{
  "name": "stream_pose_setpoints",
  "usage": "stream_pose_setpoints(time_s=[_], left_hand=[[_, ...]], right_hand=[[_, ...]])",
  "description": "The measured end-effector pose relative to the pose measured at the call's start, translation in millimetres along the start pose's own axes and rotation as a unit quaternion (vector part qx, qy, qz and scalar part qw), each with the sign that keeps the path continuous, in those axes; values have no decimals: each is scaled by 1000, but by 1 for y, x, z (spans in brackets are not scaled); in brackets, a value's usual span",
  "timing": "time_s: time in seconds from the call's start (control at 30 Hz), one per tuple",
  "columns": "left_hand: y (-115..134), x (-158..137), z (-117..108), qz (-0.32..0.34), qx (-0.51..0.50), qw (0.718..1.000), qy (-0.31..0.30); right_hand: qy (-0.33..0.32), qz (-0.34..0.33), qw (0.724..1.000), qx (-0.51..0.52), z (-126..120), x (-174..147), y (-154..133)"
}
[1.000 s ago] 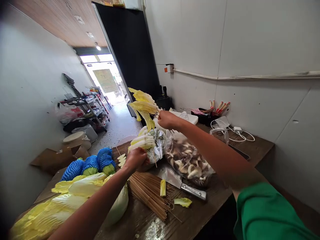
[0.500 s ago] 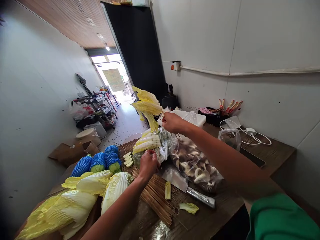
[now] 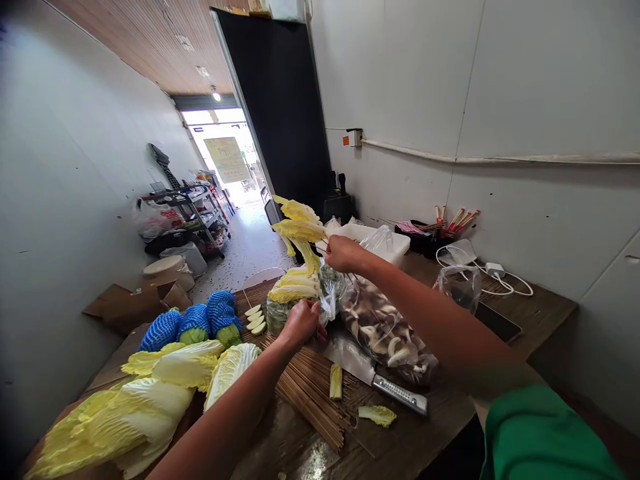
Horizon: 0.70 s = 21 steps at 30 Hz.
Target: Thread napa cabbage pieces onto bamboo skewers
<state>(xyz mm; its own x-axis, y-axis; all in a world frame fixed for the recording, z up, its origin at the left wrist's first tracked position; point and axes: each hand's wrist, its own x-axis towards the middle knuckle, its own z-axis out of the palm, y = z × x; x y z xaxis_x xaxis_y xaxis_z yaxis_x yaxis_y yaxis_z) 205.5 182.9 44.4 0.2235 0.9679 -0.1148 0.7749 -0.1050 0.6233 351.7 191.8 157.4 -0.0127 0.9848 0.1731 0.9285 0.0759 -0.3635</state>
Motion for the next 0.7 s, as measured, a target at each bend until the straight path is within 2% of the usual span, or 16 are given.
stream_pose_setpoints(time_s=[0.13, 0.23, 0.3, 0.33, 0.37, 0.4, 0.5, 0.7], left_hand=[[6, -22, -15, 58, 109, 991, 44], [-1, -30, -32, 88, 167, 979, 75], [-13, -25, -44, 123, 210, 964, 110], [-21, -20, -49, 166, 258, 943, 126], [-30, -13, -53, 193, 306, 925, 115], [-39, -7, -55, 197, 340, 916, 80], [-59, 5, -56, 194, 354, 914, 33], [-72, -1, -54, 209, 349, 913, 34]], right_hand=[[-33, 24, 999, -19, 6, 4, 5], [-53, 51, 997, -34, 13, 8, 8], [-53, 69, 995, -46, 19, 12, 10], [-50, 77, 994, -52, 22, 14, 11], [-46, 85, 994, -58, 25, 16, 12], [-40, 93, 993, -63, 29, 18, 12], [-26, 106, 991, -74, 38, 23, 12], [-31, 106, 991, -79, 51, 28, 8]])
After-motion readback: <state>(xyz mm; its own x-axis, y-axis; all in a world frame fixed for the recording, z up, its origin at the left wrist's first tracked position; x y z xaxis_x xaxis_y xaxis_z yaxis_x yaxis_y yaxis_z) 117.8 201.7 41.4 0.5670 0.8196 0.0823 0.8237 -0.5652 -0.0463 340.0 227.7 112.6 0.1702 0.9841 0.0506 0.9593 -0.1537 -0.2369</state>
